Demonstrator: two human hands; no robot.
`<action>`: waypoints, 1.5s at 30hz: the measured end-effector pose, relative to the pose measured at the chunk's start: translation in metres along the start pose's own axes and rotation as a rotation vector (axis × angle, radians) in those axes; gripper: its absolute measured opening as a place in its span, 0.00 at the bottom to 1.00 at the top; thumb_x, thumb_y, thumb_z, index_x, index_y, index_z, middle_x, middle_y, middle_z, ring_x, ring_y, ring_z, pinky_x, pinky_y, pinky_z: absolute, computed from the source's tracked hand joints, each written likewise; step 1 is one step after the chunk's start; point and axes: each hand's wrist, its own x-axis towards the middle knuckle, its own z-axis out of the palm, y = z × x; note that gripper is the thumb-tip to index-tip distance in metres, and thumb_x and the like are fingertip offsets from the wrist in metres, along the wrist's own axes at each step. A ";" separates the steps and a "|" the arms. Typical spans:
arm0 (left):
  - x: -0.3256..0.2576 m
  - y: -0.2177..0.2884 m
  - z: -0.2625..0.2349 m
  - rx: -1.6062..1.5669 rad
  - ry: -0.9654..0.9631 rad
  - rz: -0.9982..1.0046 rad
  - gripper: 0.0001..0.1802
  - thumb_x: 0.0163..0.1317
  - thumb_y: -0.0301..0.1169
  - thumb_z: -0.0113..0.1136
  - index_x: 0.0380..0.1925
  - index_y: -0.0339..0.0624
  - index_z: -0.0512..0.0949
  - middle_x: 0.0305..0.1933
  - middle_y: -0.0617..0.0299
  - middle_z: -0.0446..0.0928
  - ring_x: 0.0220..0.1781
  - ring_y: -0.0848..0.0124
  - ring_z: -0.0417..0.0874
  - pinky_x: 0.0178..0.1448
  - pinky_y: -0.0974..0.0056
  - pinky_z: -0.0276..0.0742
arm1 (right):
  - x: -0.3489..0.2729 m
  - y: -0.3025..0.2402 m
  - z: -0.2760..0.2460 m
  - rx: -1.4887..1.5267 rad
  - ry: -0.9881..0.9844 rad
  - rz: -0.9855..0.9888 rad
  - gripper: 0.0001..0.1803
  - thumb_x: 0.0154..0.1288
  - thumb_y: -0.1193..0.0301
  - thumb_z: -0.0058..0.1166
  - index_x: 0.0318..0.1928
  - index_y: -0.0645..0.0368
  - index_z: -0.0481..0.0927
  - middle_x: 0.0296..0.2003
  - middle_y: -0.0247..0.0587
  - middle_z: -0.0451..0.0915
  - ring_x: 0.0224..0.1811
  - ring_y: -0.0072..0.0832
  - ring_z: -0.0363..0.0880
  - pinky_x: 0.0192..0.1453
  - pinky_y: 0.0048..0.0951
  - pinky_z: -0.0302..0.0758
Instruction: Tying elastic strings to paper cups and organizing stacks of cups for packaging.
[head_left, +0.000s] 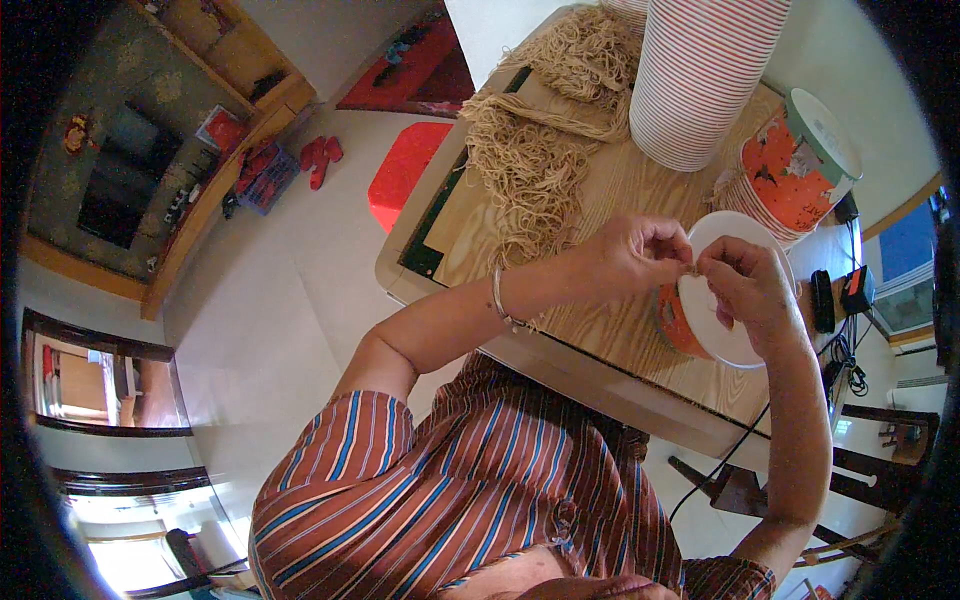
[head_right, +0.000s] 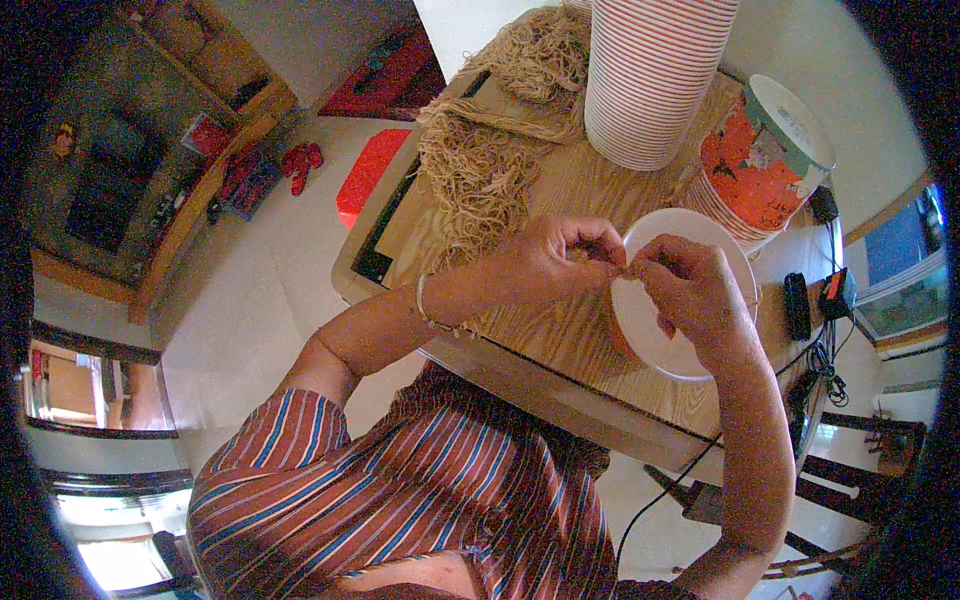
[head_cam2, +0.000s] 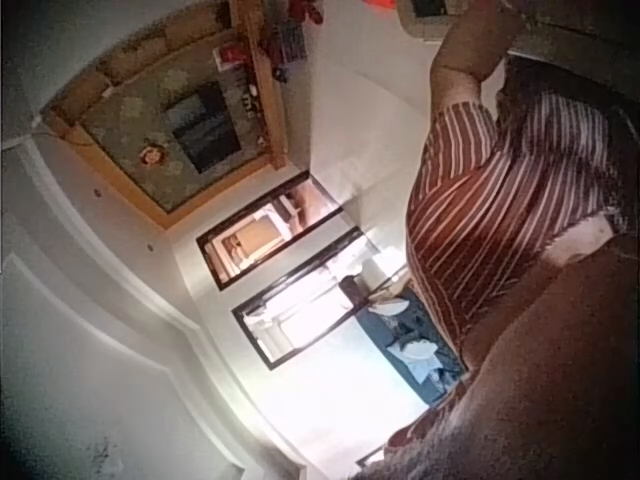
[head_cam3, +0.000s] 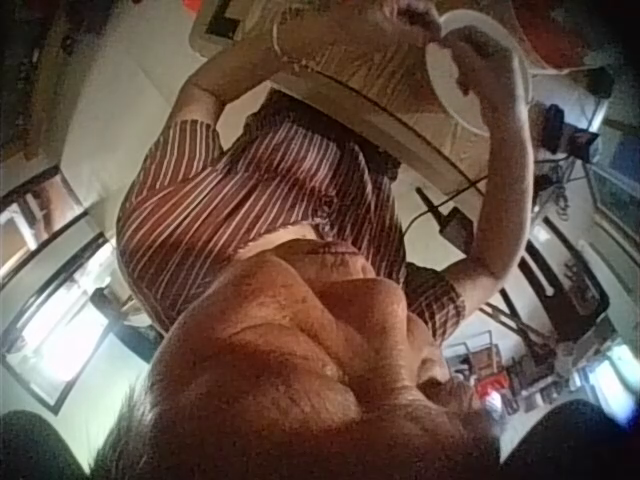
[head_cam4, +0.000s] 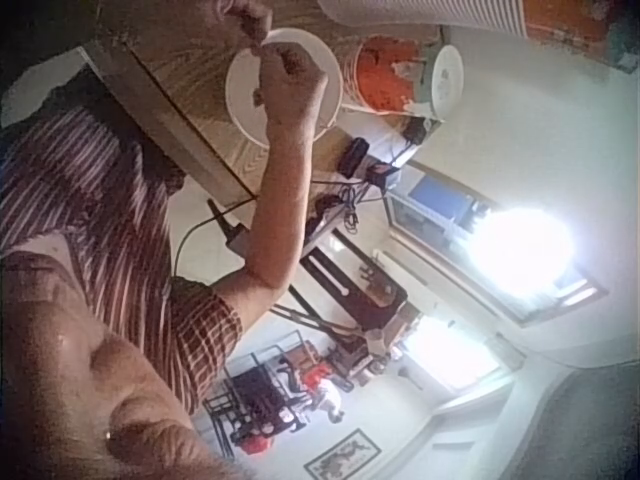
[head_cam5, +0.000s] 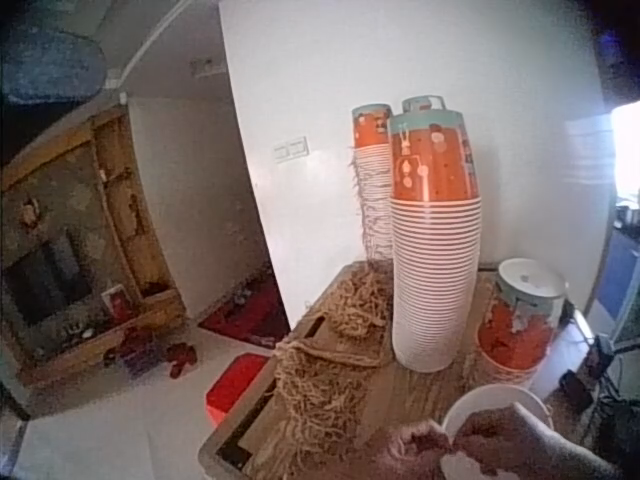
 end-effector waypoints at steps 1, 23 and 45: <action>0.000 -0.003 -0.001 0.000 0.002 0.000 0.08 0.59 0.28 0.62 0.38 0.39 0.78 0.37 0.66 0.80 0.39 0.79 0.78 0.46 0.71 0.74 | 0.000 0.002 -0.001 0.055 -0.013 -0.028 0.05 0.62 0.73 0.54 0.33 0.62 0.80 0.22 0.32 0.77 0.20 0.14 0.71 0.21 0.20 0.69; 0.004 -0.002 -0.003 -0.356 -0.035 -0.167 0.07 0.61 0.28 0.60 0.37 0.37 0.79 0.32 0.67 0.79 0.32 0.79 0.77 0.37 0.73 0.73 | -0.006 0.018 0.014 -0.077 0.144 -0.394 0.08 0.62 0.76 0.56 0.42 0.60 0.76 0.27 0.36 0.79 0.30 0.21 0.80 0.36 0.26 0.77; 0.003 0.013 -0.004 0.338 -0.023 0.048 0.09 0.61 0.31 0.60 0.39 0.39 0.78 0.33 0.69 0.78 0.35 0.81 0.75 0.39 0.72 0.72 | -0.004 0.019 0.017 -0.443 0.267 -0.528 0.02 0.60 0.76 0.53 0.33 0.61 0.76 0.22 0.47 0.77 0.23 0.37 0.78 0.31 0.35 0.75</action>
